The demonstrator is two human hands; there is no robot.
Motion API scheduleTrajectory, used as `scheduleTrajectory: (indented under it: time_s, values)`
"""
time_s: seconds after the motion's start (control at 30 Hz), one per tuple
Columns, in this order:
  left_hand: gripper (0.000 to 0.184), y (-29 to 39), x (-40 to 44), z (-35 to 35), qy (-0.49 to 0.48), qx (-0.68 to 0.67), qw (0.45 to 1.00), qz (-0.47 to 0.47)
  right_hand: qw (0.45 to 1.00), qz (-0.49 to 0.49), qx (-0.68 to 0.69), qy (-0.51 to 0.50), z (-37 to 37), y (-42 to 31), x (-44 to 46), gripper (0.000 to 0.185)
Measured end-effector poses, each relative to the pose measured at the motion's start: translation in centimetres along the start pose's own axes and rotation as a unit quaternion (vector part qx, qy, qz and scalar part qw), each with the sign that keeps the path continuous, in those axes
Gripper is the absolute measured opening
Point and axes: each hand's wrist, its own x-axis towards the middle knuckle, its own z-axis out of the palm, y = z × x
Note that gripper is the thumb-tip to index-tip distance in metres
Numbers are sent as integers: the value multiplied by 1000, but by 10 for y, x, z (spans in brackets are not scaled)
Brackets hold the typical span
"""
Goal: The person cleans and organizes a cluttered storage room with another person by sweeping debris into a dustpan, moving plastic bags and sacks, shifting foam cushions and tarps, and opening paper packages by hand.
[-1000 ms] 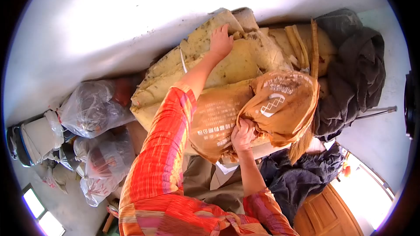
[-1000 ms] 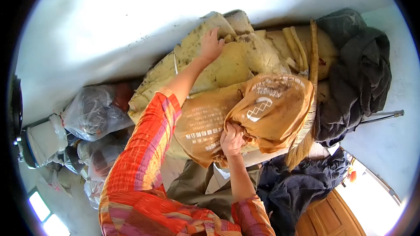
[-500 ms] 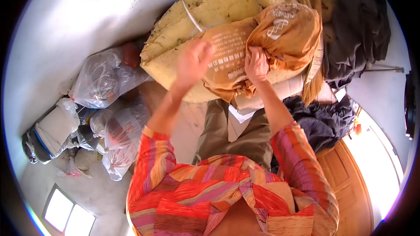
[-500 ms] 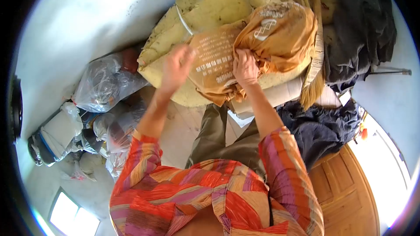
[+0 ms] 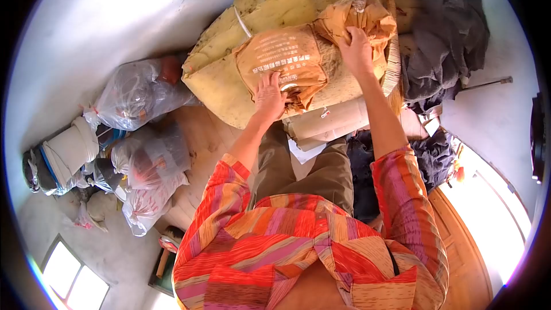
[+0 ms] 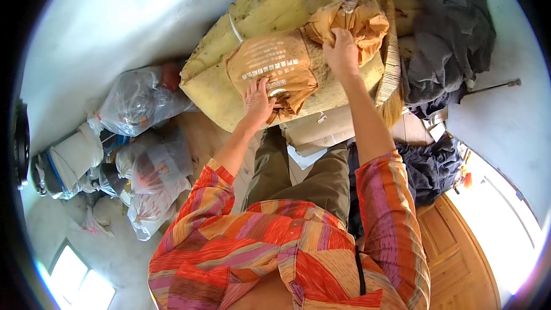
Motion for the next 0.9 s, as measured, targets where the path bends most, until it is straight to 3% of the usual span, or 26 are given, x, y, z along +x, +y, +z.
scheduleTrajectory:
  time_s: [0.03, 0.1, 0.17, 0.23, 0.37, 0.5, 0.57, 0.63, 0.7, 0.77, 0.8, 0.87, 0.9]
  values:
    - [60, 1, 0, 0, 0, 10, 1000, -4, 1000, 0, -1, 6, -8, 10, 0, 22]
    - [57, 1, 6, 1, 9, 5, 1000, 2, 993, -101, 19, 54, -21, 28, 1, 16]
    - [53, 2, 12, 1, -30, 30, 999, -34, 994, -92, 35, 47, -27, 40, -16, 14]
    - [47, 3, 17, 2, -14, 28, 999, -37, 994, -4, 100, -39, -34, 36, -57, 16]
    - [38, -1, 28, -3, -18, 37, 999, -15, 980, -27, 193, -31, -19, 44, -109, 16]
    - [30, -11, 59, -20, -124, 10, 992, 13, 970, 25, 237, -40, -28, 39, -121, 15]
    - [28, 15, 86, -46, -252, -20, 963, -88, 966, 30, 255, -30, -42, 35, -119, 15]
    - [31, 44, 102, -54, -22, -10, 994, 105, 953, 79, 292, -23, -58, 34, -114, 14]
    - [35, 95, 124, -59, 6, -23, 996, 92, 949, 69, 306, -7, -71, 35, -111, 13]
    - [41, 119, 150, -40, 67, -17, 980, 187, 948, 43, 315, 8, -93, 30, -107, 12]
    - [41, 127, 156, -33, 64, -18, 980, 187, 948, 42, 316, -2, -100, 28, -108, 11]
    - [41, 158, 163, -32, 64, -203, 944, 250, 952, 27, 303, -31, -123, 15, -112, 10]
    - [41, 179, 158, -38, 56, -205, 944, 251, 954, 8, 294, -53, -128, 10, -115, 10]
